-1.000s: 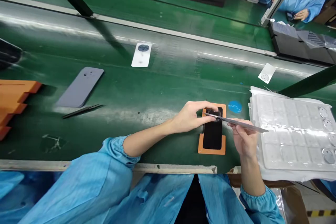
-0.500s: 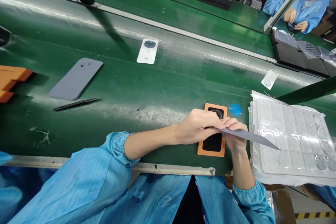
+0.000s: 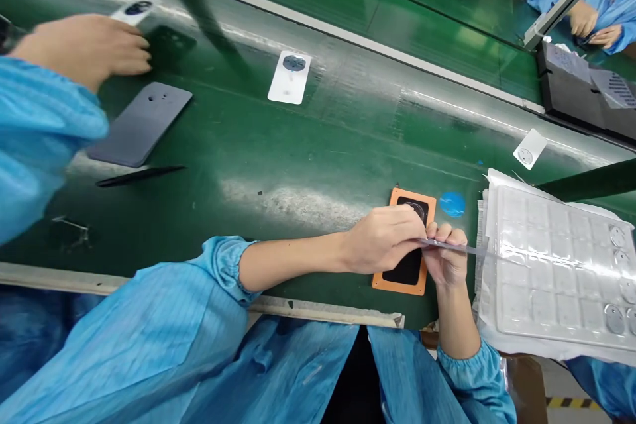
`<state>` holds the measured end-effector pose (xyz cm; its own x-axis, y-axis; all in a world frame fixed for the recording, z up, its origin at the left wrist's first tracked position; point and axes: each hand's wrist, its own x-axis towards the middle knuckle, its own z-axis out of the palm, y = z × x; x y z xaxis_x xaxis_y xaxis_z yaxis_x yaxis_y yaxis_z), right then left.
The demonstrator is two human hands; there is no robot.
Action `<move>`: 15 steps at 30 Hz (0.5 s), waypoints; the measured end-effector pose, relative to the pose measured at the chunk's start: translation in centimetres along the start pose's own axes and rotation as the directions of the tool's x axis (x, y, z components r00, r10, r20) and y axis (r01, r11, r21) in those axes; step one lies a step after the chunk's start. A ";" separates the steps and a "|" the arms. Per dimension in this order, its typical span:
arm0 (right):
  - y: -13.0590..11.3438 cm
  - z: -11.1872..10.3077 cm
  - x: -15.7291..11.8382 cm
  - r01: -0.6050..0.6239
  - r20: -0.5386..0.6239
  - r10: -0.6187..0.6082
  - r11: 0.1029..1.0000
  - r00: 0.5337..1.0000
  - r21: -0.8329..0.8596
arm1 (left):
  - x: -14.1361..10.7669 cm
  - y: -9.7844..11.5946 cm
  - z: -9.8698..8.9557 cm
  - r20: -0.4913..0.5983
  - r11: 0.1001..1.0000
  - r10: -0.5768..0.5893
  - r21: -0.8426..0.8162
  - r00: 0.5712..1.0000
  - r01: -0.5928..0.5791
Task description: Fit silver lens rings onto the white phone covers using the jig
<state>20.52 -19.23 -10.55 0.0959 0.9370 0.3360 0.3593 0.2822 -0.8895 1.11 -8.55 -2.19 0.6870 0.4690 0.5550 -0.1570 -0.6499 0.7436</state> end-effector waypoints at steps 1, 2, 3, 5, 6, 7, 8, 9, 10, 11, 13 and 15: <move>-0.4 0.2 0.3 -0.013 -0.044 0.015 0.999 0.999 0.047 | 0.1 -0.3 0.0 0.003 0.993 -0.092 -0.068 0.996 0.092; -0.7 0.4 0.7 -0.034 -0.083 0.040 0.997 0.996 0.076 | 0.2 -0.6 0.1 0.012 0.963 -0.208 -0.172 0.978 0.207; -1.1 0.7 1.0 -0.051 -0.120 0.061 0.995 0.991 0.082 | 0.3 -1.0 0.1 0.033 0.893 -0.336 -0.306 0.941 0.329; -1.9 1.1 1.4 -0.062 -0.171 0.072 0.996 0.983 0.062 | 0.7 -2.0 0.3 0.146 0.610 -0.560 -0.593 0.816 0.525; -2.2 1.2 1.6 -0.053 -0.179 0.064 0.996 0.982 0.066 | 0.9 -2.4 0.3 0.230 0.421 -0.632 -0.700 0.740 0.577; -2.5 1.3 1.6 -0.040 -0.178 0.056 0.995 0.982 0.091 | 1.1 -2.8 0.4 0.311 0.236 -0.673 -0.770 0.671 0.593; -2.8 1.3 1.7 -0.030 -0.171 0.053 0.990 0.984 0.135 | 1.2 -3.2 0.3 0.379 0.079 -0.694 -0.805 0.612 0.588; -3.0 1.3 1.7 -0.030 -0.161 0.062 0.981 0.985 0.190 | 1.4 -3.4 0.3 0.429 -0.040 -0.704 -0.820 0.566 0.571; -3.2 1.3 1.8 -0.045 -0.151 0.083 0.969 0.985 0.244 | 1.5 -3.5 0.2 0.462 -0.124 -0.708 -0.826 0.534 0.549; -3.5 1.2 1.8 -0.062 -0.147 0.109 0.955 0.983 0.290 | 1.7 -3.6 0.0 0.476 -0.175 -0.714 -0.831 0.513 0.527; -3.9 1.2 1.8 -0.090 -0.144 0.150 0.930 0.978 0.356 | 1.9 -3.4 -0.5 0.474 -0.202 -0.728 -0.839 0.496 0.505; -4.3 1.2 1.9 -0.095 -0.142 0.166 0.908 0.976 0.408 | 2.3 -3.1 -1.0 0.447 -0.171 -0.741 -0.847 0.500 0.504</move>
<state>18.07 -18.45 -6.42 0.2848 0.9320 0.2244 -0.0619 0.2514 -0.9659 2.44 -4.84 -2.87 0.7776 0.4490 -0.4402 -0.2277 0.8537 0.4684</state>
